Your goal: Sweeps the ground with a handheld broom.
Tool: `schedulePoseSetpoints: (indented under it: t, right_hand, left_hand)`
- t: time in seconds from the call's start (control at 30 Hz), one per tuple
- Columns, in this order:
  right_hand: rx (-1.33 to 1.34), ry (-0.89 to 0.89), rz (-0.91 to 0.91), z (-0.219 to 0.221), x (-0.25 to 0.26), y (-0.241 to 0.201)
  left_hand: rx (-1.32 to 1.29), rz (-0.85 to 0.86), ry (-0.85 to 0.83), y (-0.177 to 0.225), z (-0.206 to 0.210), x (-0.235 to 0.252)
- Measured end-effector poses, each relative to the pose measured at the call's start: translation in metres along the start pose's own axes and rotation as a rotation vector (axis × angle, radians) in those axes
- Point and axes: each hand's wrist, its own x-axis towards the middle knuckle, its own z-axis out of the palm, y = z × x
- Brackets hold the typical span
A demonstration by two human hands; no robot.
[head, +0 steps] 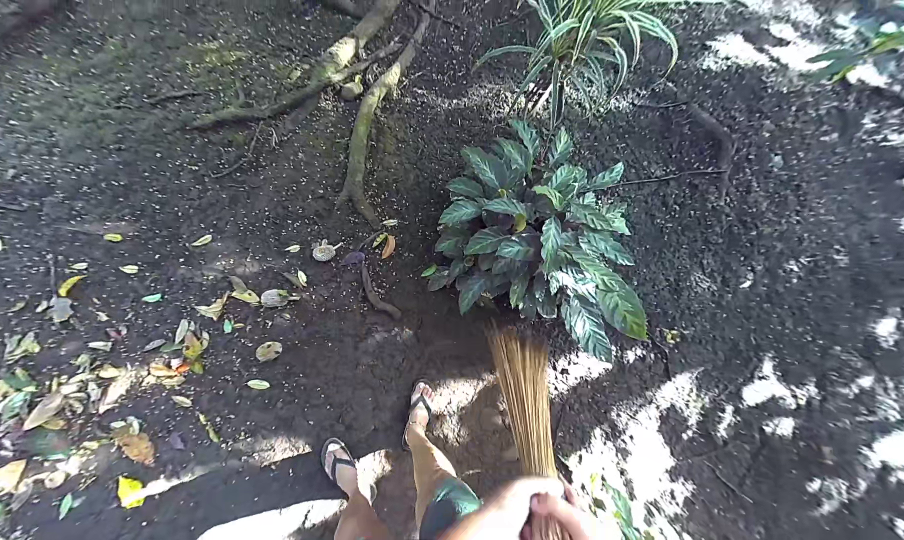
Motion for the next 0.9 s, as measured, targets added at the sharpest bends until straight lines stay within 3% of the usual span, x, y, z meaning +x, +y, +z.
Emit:
schedulePoseSetpoints:
  t: [0.1, 0.2, 0.3, 0.4, 0.5, 0.57, 0.63, 0.73, 0.8, 0.9]
  right_hand:
    - [-0.029, -0.098, -0.021, 0.023, 0.083, -0.01]
    - [-0.25, -0.394, 0.042, 0.094, 0.131, -0.017]
    - [-0.334, -0.614, 0.084, 0.13, 0.134, -0.004]
    - [-0.272, -0.724, 0.056, 0.107, 0.102, 0.002]
    - [-0.268, -0.653, -0.069, 0.077, 0.06, -0.015]
    - [-0.294, -0.522, -0.142, 0.072, 0.043, -0.029]
    - [-0.303, -0.387, -0.162, 0.084, 0.057, -0.053]
    - [-0.308, -0.261, -0.133, 0.137, 0.125, -0.109]
    - [-0.311, -0.298, -0.062, 0.18, 0.163, -0.126]
    - [-0.338, -0.525, 0.053, 0.215, 0.174, -0.115]
  left_hand:
    - [-0.179, 0.141, 0.166, 0.044, -0.033, 0.037]
    - [-0.409, 0.359, 0.385, 0.068, -0.09, 0.015]
    - [-0.476, 0.514, 0.497, 0.055, -0.107, -0.026]
    - [-0.357, 0.545, 0.506, 0.026, -0.083, -0.048]
    - [-0.103, 0.525, 0.372, 0.023, -0.049, -0.074]
    - [-0.042, 0.573, 0.244, 0.012, -0.06, -0.071]
    - [-0.018, 0.554, 0.222, 0.018, -0.078, -0.076]
    - [-0.022, 0.537, 0.313, 0.047, -0.116, -0.093]
    - [-0.076, 0.568, 0.381, 0.054, -0.146, -0.106]
    - [-0.163, 0.568, 0.463, 0.06, -0.188, -0.121]
